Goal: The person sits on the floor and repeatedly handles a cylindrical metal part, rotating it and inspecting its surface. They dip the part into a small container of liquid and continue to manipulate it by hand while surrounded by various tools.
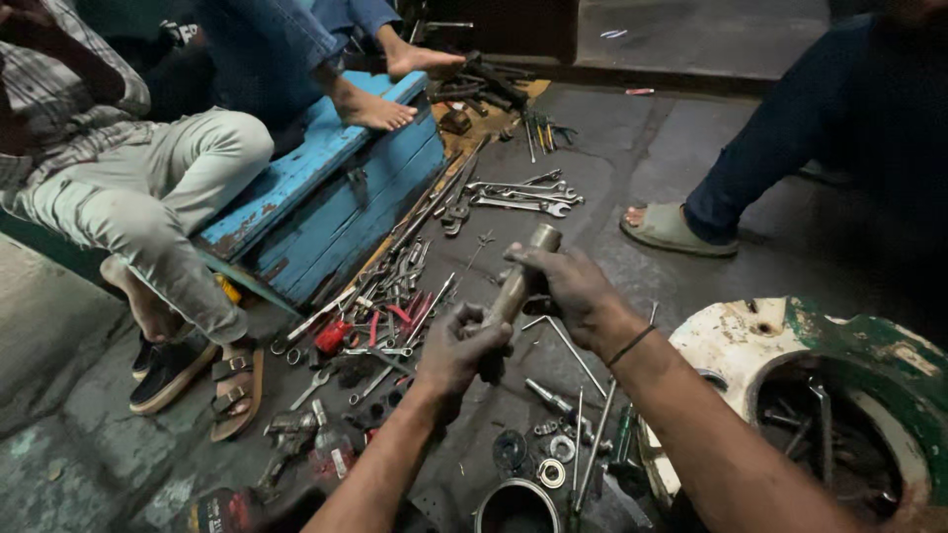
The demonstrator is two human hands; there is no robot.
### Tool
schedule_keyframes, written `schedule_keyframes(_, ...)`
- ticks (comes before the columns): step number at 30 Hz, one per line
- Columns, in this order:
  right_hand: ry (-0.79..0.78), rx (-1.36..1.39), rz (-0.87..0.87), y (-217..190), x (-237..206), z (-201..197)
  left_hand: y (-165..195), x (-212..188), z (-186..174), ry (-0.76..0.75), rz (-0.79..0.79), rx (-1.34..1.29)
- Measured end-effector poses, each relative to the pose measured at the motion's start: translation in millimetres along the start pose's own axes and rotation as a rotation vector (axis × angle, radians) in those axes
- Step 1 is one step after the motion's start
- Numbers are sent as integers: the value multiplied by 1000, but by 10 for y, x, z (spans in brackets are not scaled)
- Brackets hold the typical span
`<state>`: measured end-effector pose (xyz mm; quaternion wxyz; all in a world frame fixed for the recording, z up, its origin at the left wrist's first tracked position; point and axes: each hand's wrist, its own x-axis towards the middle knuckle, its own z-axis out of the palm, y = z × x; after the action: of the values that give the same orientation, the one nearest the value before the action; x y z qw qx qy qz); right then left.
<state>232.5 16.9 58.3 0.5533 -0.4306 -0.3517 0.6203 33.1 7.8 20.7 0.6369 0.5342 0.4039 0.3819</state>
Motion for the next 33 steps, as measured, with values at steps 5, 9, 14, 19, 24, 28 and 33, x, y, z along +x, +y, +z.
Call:
schedule_keyframes(5,33,-128,-56,-33,17,33,76,3,-17,18,14,67)
schedule_keyframes(9,6,-210,-89,-97,1,60,77,-16,-53,-6,33,92)
schedule_keyframes(14,16,-169,-89,-122,-49,111,38,-18,-127,-11,44,83)
schedule_keyframes(19,-10,-59,-83,-110,-63,160,-46,36,-228,27,65,102)
schedule_keyframes(24,-21,-115,-64,-56,5,174,-81,99,-259,66,140,247)
schedule_keyframes(28,-10,-187,-73,-7,74,157,-46,81,-252,81,142,338)
schedule_keyframes(33,-39,-166,-85,38,90,177,15,9,-217,296,493,842)
